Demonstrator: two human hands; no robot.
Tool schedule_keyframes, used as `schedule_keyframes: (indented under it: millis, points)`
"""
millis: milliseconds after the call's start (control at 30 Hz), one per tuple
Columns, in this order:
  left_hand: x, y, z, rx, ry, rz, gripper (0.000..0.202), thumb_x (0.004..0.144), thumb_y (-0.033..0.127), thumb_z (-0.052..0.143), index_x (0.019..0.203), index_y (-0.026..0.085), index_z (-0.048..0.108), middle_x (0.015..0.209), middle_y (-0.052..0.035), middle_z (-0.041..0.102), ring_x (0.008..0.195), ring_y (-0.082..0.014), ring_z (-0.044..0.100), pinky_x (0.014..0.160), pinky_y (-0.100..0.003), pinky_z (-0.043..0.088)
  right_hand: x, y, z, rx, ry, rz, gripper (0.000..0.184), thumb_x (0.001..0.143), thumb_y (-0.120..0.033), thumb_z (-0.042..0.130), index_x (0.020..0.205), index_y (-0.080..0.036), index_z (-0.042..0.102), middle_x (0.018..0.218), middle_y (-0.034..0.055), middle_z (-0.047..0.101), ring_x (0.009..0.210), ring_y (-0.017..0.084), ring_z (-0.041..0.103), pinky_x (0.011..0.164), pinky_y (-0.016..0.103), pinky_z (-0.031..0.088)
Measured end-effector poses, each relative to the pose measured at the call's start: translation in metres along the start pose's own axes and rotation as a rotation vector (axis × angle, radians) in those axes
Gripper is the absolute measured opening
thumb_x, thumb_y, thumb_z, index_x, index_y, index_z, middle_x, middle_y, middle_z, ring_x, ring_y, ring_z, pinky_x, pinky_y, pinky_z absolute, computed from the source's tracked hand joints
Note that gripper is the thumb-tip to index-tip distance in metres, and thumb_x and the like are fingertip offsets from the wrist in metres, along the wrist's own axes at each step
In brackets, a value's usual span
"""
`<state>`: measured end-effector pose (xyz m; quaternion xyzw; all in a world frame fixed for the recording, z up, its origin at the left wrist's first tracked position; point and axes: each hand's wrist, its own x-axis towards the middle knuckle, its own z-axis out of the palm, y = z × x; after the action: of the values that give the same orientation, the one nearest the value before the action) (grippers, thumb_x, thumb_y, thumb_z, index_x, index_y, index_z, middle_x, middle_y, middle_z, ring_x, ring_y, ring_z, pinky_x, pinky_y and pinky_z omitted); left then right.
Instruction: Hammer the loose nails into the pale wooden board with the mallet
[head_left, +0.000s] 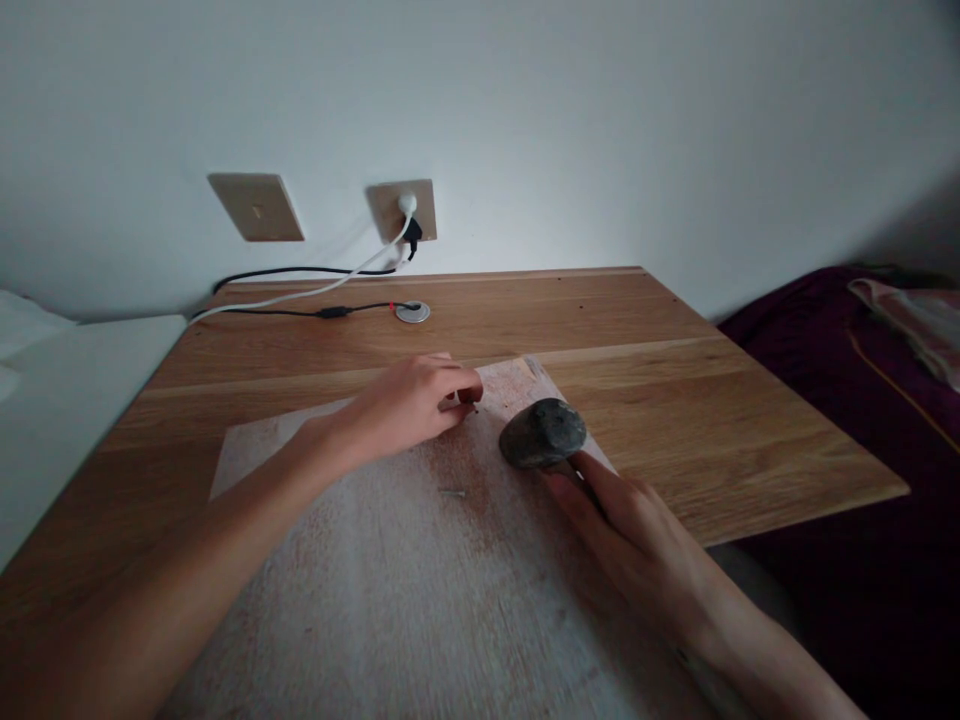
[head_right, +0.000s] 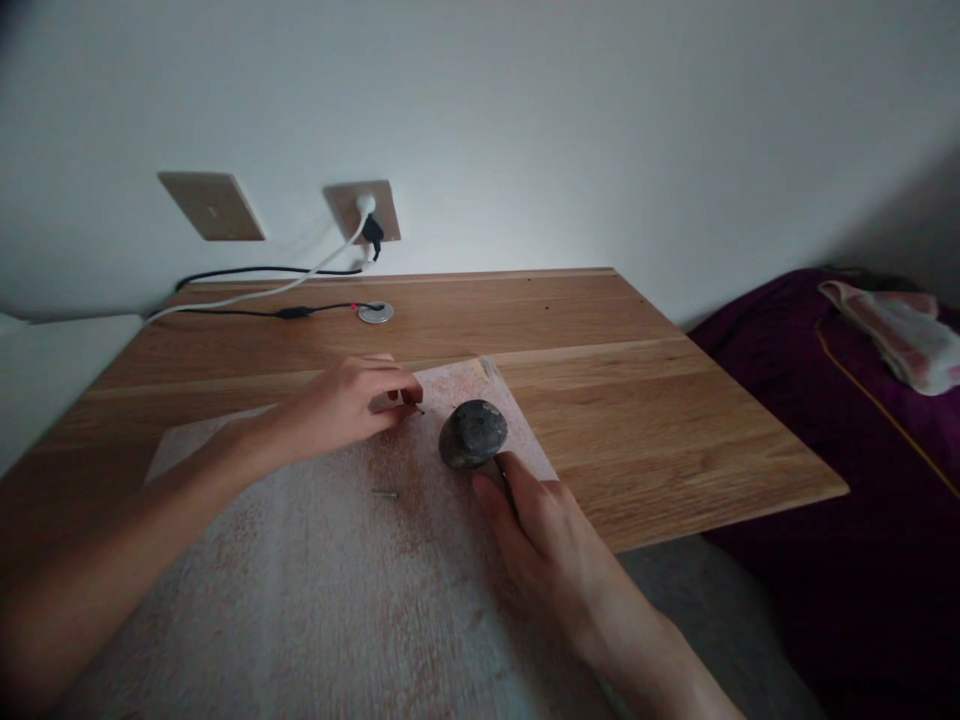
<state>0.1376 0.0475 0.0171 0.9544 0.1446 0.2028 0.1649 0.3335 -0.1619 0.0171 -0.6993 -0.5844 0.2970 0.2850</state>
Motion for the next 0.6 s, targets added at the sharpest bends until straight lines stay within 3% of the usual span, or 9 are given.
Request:
schedule_keyframes:
  millis: [200,600]
  points:
    - [0.003,0.001,0.004,0.021,0.002,-0.014,0.018,0.088,0.004,0.067,0.093,0.019,0.075,0.084,-0.0029,0.073,0.078,-0.0174,0.067,0.073,-0.03,0.05,0.0,0.002,0.0,0.004,0.004,-0.022,0.037,0.109,-0.051,0.041,0.091,-0.024,0.059,0.071,0.001,0.069,0.061,0.016,0.062,0.059,0.03,0.04]
    - [0.0,0.004,0.015,-0.022,0.035,-0.012,0.017,0.093,0.005,0.067,0.098,0.018,0.078,0.096,-0.0059,0.08,0.09,-0.0206,0.074,0.083,-0.034,0.056,0.0,0.0,0.0,0.003,0.001,-0.009,0.034,0.109,-0.048,0.042,0.089,-0.025,0.056,0.066,-0.001,0.065,0.059,0.016,0.061,0.058,0.03,0.038]
